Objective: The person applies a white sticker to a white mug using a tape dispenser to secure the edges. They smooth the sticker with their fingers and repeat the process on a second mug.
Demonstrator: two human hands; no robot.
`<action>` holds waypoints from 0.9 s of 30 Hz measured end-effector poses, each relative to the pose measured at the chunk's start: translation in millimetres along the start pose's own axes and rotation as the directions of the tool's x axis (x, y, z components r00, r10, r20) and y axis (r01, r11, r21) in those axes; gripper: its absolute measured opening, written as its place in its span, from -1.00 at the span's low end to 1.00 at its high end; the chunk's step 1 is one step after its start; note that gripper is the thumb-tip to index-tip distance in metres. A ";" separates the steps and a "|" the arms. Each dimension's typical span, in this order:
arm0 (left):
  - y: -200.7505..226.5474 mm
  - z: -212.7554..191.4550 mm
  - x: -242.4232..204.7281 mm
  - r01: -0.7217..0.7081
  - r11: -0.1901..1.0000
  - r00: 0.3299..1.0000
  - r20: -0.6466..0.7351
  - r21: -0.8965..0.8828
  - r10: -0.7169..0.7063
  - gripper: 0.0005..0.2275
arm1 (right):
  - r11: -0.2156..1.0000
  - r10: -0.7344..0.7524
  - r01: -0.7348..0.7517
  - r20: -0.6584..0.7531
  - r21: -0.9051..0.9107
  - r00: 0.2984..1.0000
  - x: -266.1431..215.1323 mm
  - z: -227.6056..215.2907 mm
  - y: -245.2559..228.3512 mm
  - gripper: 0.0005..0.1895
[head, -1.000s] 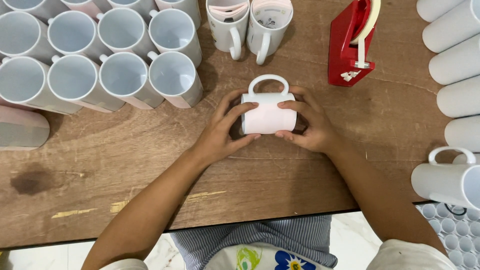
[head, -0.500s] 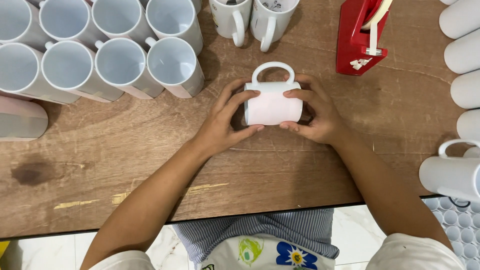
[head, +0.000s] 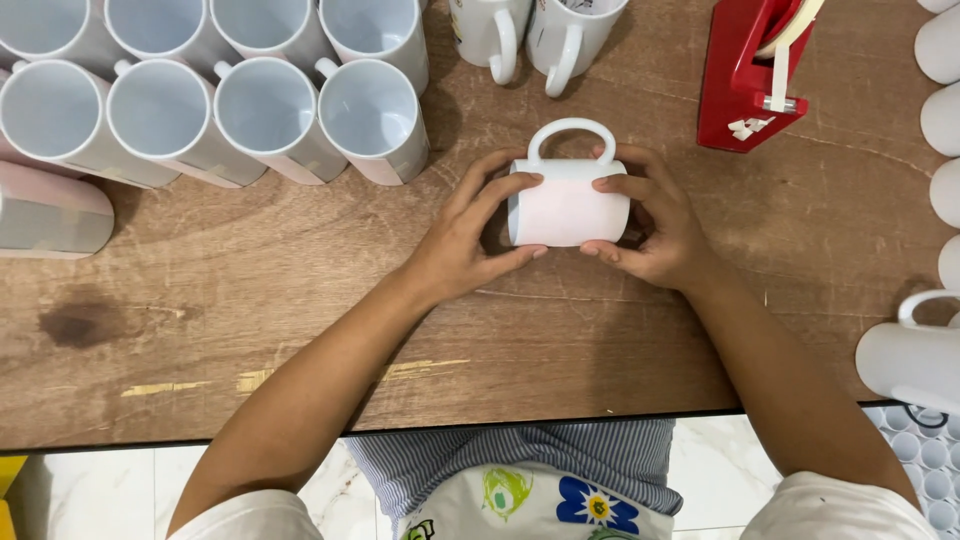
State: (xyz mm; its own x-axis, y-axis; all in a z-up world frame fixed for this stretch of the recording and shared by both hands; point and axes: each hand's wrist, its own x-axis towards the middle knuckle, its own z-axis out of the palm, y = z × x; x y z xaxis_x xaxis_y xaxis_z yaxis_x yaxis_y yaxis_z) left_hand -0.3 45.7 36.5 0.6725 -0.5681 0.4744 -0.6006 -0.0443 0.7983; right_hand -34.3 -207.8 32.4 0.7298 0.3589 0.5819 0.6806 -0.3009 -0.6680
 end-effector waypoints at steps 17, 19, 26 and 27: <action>1.2 -1.1 2.7 0.002 1.000 1.000 -0.009 0.011 -0.002 -0.49 | 1.000 0.014 -0.014 0.003 0.010 1.000 0.7 -2.1 -1.2 -0.43; 1.2 -0.9 3.3 0.005 1.000 1.000 -0.006 0.005 -0.005 -0.49 | 1.000 0.020 -0.020 0.009 0.017 1.000 1.4 -3.3 -2.4 -0.42; 1.4 -1.0 4.8 -0.002 1.000 1.000 -0.007 0.006 0.002 -0.49 | 1.000 0.018 -0.018 0.017 0.006 1.000 0.7 -5.0 -0.2 -0.42; 2.2 -1.0 4.8 0.005 1.000 1.000 -0.007 0.008 -0.005 -0.49 | 1.000 0.022 -0.023 0.016 0.011 1.000 0.4 -5.0 -0.2 -0.42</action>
State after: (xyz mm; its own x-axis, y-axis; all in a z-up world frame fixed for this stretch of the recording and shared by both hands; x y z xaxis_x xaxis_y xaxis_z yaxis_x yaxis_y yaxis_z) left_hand 2.1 43.7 40.9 0.6783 -0.5618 0.4735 -0.6008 -0.0532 0.7976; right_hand -33.8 -212.0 35.1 0.7437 0.3663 0.5592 0.6632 -0.2993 -0.6860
